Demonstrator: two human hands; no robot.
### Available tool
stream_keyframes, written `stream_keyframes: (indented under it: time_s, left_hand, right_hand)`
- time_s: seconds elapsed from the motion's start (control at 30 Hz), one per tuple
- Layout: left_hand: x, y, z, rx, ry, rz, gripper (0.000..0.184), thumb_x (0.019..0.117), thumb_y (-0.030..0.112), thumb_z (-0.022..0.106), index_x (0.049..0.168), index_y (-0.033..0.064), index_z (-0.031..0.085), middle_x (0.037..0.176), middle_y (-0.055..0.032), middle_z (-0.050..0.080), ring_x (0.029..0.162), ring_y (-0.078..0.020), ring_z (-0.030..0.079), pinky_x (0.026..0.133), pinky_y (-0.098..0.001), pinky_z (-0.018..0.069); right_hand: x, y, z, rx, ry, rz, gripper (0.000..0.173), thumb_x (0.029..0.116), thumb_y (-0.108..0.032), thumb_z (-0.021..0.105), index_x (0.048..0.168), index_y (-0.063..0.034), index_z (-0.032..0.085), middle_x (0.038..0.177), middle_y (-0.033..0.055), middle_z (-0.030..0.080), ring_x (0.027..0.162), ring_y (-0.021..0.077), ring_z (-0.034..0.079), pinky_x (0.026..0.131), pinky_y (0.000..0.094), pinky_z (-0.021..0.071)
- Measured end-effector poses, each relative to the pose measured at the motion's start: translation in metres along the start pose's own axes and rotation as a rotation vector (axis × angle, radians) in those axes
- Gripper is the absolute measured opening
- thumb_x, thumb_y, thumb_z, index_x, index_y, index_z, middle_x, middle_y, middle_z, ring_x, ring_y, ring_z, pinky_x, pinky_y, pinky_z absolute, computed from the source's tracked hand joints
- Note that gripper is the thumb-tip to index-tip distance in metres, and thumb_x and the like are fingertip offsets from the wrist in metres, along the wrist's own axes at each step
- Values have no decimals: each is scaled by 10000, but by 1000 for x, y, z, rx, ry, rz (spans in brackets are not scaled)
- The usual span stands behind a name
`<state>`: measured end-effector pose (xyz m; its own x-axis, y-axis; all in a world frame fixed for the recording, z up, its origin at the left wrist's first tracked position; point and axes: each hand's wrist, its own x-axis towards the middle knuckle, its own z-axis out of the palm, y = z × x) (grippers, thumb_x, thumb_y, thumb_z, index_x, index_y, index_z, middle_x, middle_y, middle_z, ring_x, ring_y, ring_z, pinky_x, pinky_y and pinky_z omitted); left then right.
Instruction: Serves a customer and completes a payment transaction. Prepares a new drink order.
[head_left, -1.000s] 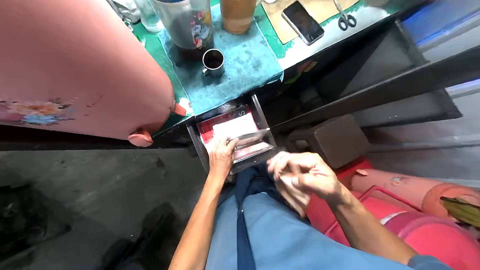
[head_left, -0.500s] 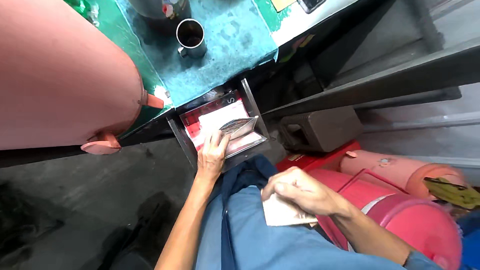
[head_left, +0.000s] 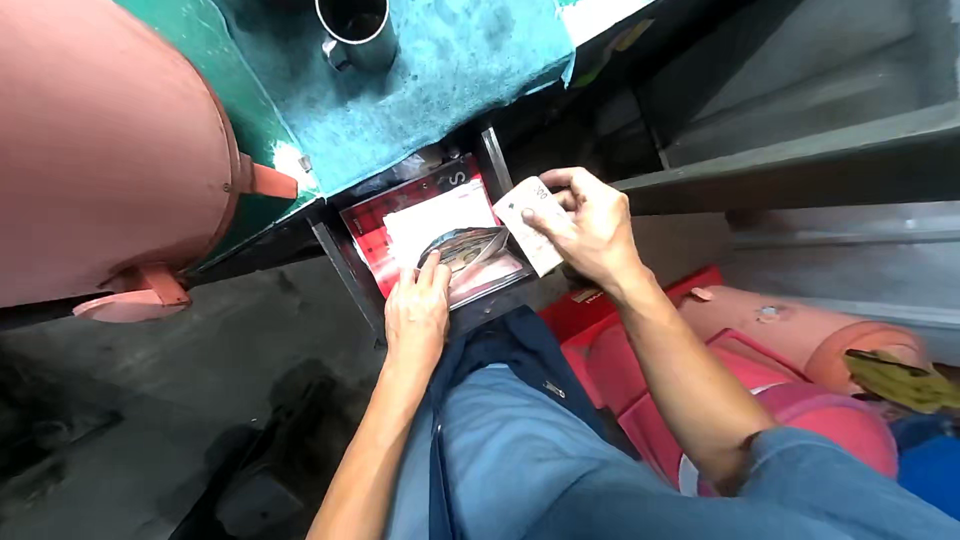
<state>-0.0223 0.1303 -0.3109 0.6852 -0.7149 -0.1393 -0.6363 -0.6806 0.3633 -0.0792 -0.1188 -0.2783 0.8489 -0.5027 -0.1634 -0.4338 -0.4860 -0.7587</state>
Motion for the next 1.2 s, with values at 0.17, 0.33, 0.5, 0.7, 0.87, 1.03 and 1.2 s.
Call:
stream_keyframes:
  time_s: [0.17, 0.33, 0.5, 0.7, 0.87, 1.03, 1.2]
  left_hand:
    - [-9, -3, 7, -69, 82, 43, 105, 981, 89, 611, 965, 52, 708, 1334, -71, 666, 984, -301, 704, 735, -425, 584]
    - [-14, -7, 11, -125, 125, 74, 135, 984, 82, 602, 973, 63, 735, 1274, -59, 703, 996, -277, 713, 788, -405, 586]
    - [-11, -9, 10, -163, 130, 61, 141, 990, 120, 612, 1006, 67, 741, 1219, -63, 717, 1027, -259, 703, 822, -399, 585]
    - [-7, -8, 11, -159, 106, 64, 231, 988, 138, 630, 1195, 95, 723, 1158, -90, 716, 1051, -273, 689, 865, -412, 576]
    - [-3, -7, 13, -130, 83, 45, 209, 968, 143, 655, 1146, 84, 747, 1039, -131, 681, 985, -301, 673, 812, -426, 572]
    - [2, -7, 8, -166, -11, 6, 194, 949, 158, 694, 1120, 79, 744, 1271, -161, 637, 1112, -333, 638, 929, -460, 545]
    - [7, -11, 5, -199, -66, 2, 205, 944, 176, 708, 1119, 72, 736, 1366, -165, 588, 1175, -340, 610, 972, -459, 529]
  right_hand:
    - [17, 1, 11, -87, 10, 4, 334, 899, -426, 778, 920, -98, 720, 699, -7, 677, 591, 73, 616, 595, 304, 522]
    - [34, 0, 27, -22, -110, -54, 302, 1072, -343, 545, 983, -103, 705, 767, 3, 667, 674, 77, 636, 653, 298, 530]
    - [46, 6, 44, 402, -71, 87, 265, 1115, -220, 444, 1061, -63, 650, 839, 36, 674, 750, 107, 686, 697, 299, 600]
    - [45, 7, 51, 214, 38, -26, 236, 1031, -311, 643, 1062, -78, 669, 680, -27, 627, 545, 65, 577, 541, 258, 523]
    - [44, 6, 56, 153, 37, -76, 305, 935, -333, 774, 1037, -66, 669, 677, -34, 651, 551, 46, 599, 561, 243, 538]
    - [51, 6, 63, 50, 71, -178, 184, 1035, -235, 633, 1067, -63, 691, 822, 5, 724, 697, 43, 677, 674, 229, 569]
    - [57, 8, 71, -24, 123, -307, 178, 1061, -164, 566, 1090, -31, 680, 878, 61, 720, 752, 95, 688, 701, 259, 567]
